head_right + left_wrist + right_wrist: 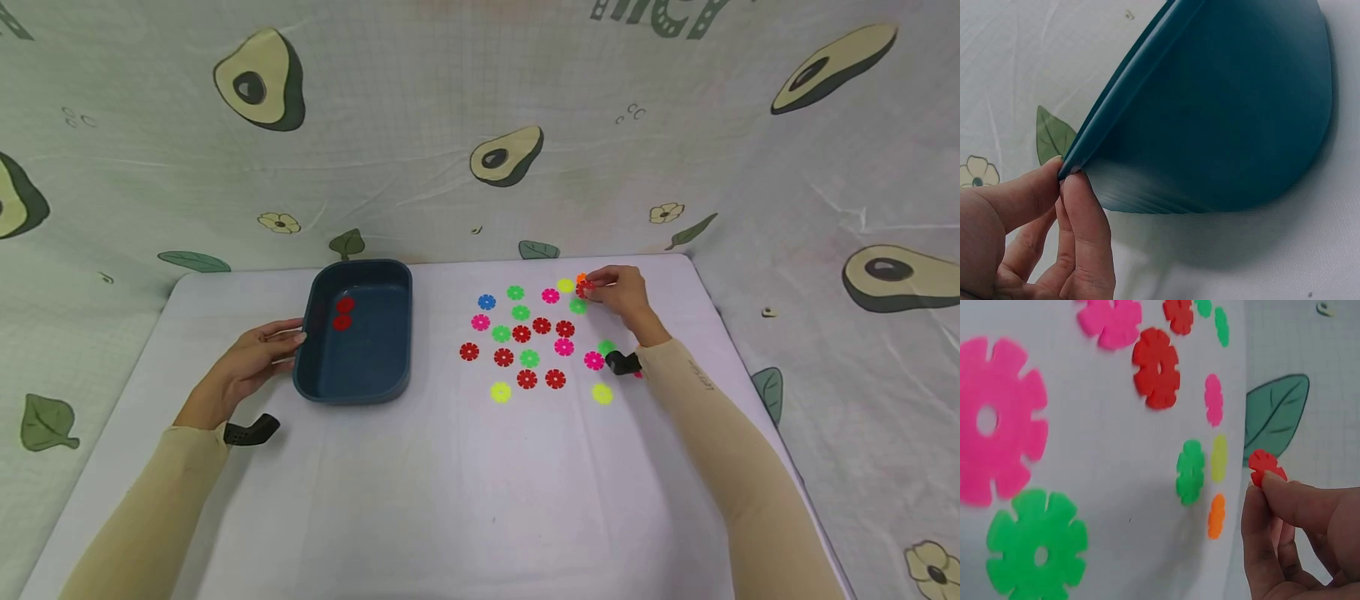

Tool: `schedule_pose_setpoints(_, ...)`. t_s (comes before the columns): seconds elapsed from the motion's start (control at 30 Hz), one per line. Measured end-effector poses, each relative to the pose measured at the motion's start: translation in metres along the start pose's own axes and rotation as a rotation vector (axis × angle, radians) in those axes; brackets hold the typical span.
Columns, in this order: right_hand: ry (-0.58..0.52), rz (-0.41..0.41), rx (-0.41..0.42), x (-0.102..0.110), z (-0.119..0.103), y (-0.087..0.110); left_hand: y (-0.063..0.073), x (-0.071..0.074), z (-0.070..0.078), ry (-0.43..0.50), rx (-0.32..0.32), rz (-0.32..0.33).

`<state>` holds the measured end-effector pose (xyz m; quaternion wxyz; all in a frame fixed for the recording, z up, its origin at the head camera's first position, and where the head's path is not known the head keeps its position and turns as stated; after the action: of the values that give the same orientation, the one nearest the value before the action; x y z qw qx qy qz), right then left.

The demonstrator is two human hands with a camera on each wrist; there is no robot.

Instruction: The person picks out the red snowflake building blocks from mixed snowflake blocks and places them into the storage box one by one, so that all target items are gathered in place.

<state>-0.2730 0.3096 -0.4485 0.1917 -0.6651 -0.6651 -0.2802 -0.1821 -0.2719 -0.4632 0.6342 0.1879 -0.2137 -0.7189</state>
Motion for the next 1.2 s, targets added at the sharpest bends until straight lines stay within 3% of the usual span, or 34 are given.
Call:
schedule_pose_setpoints(0.53, -0.063, -0.129, 0.095, -0.049, -0.069, 0.01, -0.001, 0.001, 0.0, -0.029, -0.004, 0.019)
schedule_pose_setpoints(1.2, -0.179, -0.255, 0.192, -0.125, -0.145, 0.018, 0.0, -0.001, 0.002, 0.022, -0.031, 0.006)
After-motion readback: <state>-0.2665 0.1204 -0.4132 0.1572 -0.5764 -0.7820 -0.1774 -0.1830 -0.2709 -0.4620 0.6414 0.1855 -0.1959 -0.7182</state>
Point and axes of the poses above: each hand's wrist, its own y-axis away from the middle knuckle, its own x-axis out of the back of the hand, z = x × y, the point moved 3 cm from there along -y, towards the middle knuckle, and after that the axes turned 4 degrees about x, right-handed, at the moved point
